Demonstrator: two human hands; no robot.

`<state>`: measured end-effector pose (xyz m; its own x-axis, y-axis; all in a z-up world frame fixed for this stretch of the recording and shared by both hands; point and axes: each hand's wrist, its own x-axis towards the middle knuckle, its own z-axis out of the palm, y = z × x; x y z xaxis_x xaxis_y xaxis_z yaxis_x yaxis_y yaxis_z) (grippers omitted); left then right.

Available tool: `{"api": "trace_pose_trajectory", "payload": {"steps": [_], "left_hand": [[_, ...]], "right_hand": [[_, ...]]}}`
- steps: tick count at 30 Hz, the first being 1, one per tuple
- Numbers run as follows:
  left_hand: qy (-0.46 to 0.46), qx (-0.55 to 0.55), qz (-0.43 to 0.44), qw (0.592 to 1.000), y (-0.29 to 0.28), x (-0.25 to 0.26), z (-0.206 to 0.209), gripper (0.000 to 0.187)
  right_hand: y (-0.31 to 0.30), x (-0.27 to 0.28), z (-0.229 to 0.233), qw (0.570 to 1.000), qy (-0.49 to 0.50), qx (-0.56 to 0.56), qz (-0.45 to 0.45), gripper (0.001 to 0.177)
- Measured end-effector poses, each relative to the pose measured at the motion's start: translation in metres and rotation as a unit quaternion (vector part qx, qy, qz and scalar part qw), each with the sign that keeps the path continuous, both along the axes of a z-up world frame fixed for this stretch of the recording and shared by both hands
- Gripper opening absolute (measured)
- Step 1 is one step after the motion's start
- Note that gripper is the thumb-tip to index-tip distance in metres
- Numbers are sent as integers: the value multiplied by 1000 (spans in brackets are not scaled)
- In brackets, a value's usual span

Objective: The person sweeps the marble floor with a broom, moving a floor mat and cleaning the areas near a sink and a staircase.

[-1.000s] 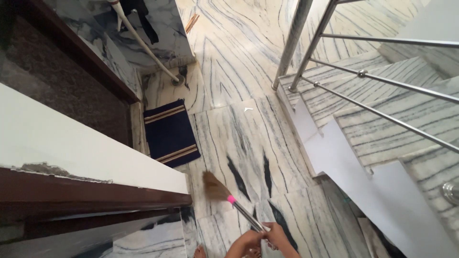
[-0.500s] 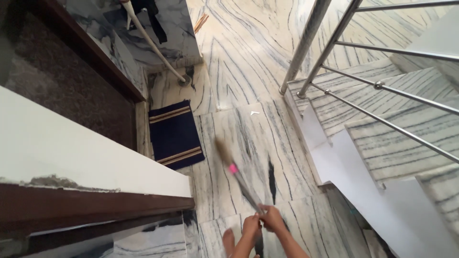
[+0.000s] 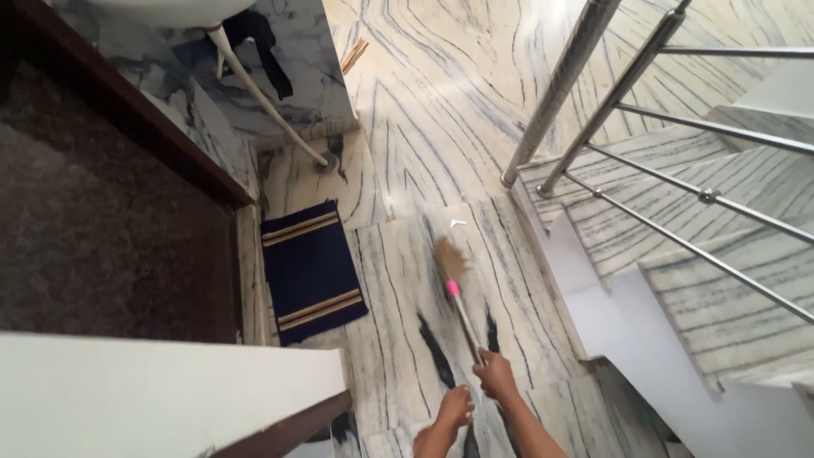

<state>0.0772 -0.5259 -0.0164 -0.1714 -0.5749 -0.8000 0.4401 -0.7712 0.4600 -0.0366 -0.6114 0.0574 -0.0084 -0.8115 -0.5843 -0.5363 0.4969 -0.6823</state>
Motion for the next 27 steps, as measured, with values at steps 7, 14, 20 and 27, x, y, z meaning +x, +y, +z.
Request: {"api": "trace_pose_trajectory", "payload": {"steps": [7,14,20,27], "left_hand": [[-140,29,-78,987,-43,36,53,36],[-95,27,11,995,-68,36,-10,39],[-78,-24,119,989,-107,18,-50,19],[-29,99,154,983,-130,-107,-33,14]], "right_hand": [[-7,46,-5,990,-41,101,87,51],[-91,16,-15,999,4,51,14,50],[-166,-8,-41,962,58,-227,138,64],[-128,-114,-8,968,40,101,224,57]]}}
